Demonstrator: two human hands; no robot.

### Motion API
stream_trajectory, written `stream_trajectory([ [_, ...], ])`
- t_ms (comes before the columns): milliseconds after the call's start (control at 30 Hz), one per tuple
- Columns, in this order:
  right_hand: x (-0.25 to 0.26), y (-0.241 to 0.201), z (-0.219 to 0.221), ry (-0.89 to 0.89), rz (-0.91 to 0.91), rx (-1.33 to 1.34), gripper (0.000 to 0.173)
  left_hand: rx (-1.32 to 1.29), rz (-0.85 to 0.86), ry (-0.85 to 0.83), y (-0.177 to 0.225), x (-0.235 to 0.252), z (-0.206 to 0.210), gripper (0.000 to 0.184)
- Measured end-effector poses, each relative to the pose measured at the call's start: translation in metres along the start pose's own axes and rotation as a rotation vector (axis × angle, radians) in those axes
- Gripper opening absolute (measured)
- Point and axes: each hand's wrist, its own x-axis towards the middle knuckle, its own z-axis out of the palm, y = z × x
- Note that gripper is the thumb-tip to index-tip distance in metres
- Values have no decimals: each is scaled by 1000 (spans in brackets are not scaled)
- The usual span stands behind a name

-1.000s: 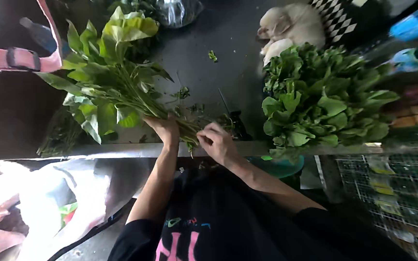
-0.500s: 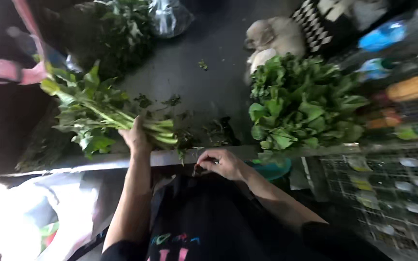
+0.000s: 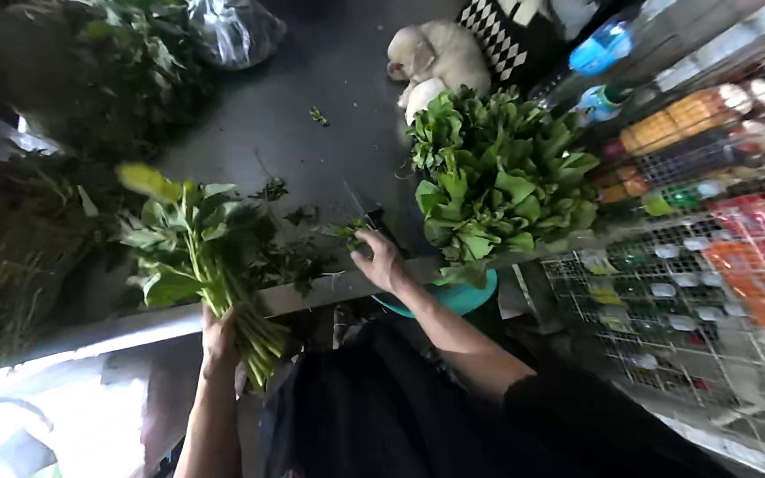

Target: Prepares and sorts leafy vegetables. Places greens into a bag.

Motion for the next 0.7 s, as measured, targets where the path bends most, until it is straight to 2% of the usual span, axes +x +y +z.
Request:
stream_trajectory([
  [67,-20,-29,26,-229,-4,275,56,-68,2,-16,15,-11,3,57],
  [133,-26,-65,45,-381,-18,453,62,-147,76,-102,25,-8,2,55],
  [200,-23,-97,57,-469,-15,550,71,-230,138,-177,37,-4,6,55],
  [267,-19,-121,68,-503,-8,588,79,-279,138,-192,42,-3,9,45],
  [333,-12,-136,83,-504,74,559,84,-296,94,-172,39,5,4,31],
  [367,-9,-140,92,-486,142,542,82,-282,50,-162,36,10,-4,33],
  [467,-8,-137,123,-309,286,538,51,-168,-117,-96,22,26,-44,42],
  [533,-4,-129,131,-241,259,454,44,-158,-150,-87,13,37,-76,40],
  [600,-7,-125,130,-192,235,245,48,-193,-146,-97,9,39,-101,38],
  [700,-18,-132,129,-104,195,-112,63,-251,-132,-118,12,47,-120,36],
])
